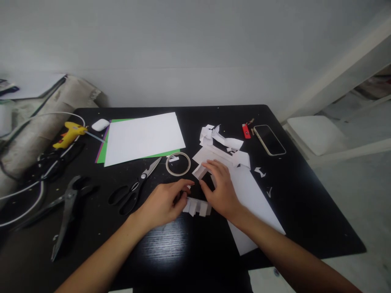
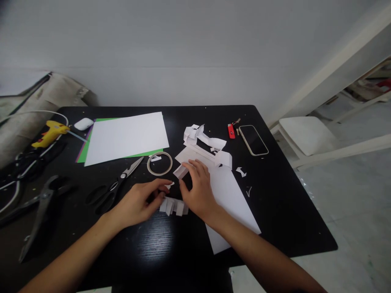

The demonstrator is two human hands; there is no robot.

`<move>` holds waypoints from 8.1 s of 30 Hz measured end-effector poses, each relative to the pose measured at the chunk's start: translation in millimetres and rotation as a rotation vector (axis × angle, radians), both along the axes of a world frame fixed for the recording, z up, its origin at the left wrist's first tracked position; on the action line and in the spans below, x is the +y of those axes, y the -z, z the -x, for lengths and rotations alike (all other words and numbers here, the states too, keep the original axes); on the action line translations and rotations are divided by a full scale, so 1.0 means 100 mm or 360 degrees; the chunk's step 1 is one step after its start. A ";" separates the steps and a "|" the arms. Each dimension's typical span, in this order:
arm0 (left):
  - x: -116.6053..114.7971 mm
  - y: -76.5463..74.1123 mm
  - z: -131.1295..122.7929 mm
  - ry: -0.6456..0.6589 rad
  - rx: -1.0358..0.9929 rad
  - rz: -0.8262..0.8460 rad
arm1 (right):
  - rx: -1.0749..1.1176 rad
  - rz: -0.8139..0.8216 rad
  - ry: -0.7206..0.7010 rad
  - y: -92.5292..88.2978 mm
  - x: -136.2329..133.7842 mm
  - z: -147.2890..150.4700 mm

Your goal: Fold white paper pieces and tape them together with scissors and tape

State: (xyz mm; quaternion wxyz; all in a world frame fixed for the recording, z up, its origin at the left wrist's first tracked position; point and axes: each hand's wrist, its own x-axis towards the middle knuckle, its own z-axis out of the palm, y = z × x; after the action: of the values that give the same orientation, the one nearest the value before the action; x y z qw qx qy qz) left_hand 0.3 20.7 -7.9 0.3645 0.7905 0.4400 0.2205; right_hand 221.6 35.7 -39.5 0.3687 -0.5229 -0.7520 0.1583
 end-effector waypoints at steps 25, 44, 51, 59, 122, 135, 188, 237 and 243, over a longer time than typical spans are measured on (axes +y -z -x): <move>0.18 0.16 0.11 -0.0180 0.0229 -0.0352 | 0.1184 0.1035 0.0197 -0.19 0.06 0.00; 0.19 0.26 -0.09 -0.0376 0.0330 -0.0391 | 0.1100 0.0967 0.0103 -0.24 0.07 0.04; 0.18 0.14 -0.10 -0.0401 0.0025 -0.0139 | 0.1347 0.0972 0.0218 -0.20 0.10 0.01; 0.52 -0.25 -0.12 -0.0512 -0.0038 -0.0006 | 0.1336 0.0951 0.0200 -0.21 0.08 0.07; 0.39 -0.24 -0.10 -0.0337 -0.0125 0.0074 | 0.1761 0.1063 0.0575 -0.84 -0.85 -1.00; 0.09 -0.07 0.07 -0.0806 -0.1250 0.0777 | 0.2212 0.2008 -0.0374 -0.93 -0.02 -0.03; 0.13 -0.06 0.11 -0.0800 -0.1108 0.0544 | 0.0483 0.1181 -0.0558 -1.05 0.20 0.37; 0.07 -0.18 0.09 -0.0571 -0.1505 0.0498 | 0.0934 0.1692 -0.0517 -1.08 0.42 0.29; 0.06 -0.18 0.11 -0.0583 -0.1454 0.0376 | 0.0954 0.1766 -0.0540 -1.10 0.41 0.30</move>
State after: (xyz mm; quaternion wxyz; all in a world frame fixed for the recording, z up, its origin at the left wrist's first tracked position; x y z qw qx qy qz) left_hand -10.3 26.3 9.7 0.5620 0.4765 0.3890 0.5529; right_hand 191.3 76.8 70.7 0.2076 -0.4427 -0.4952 0.7181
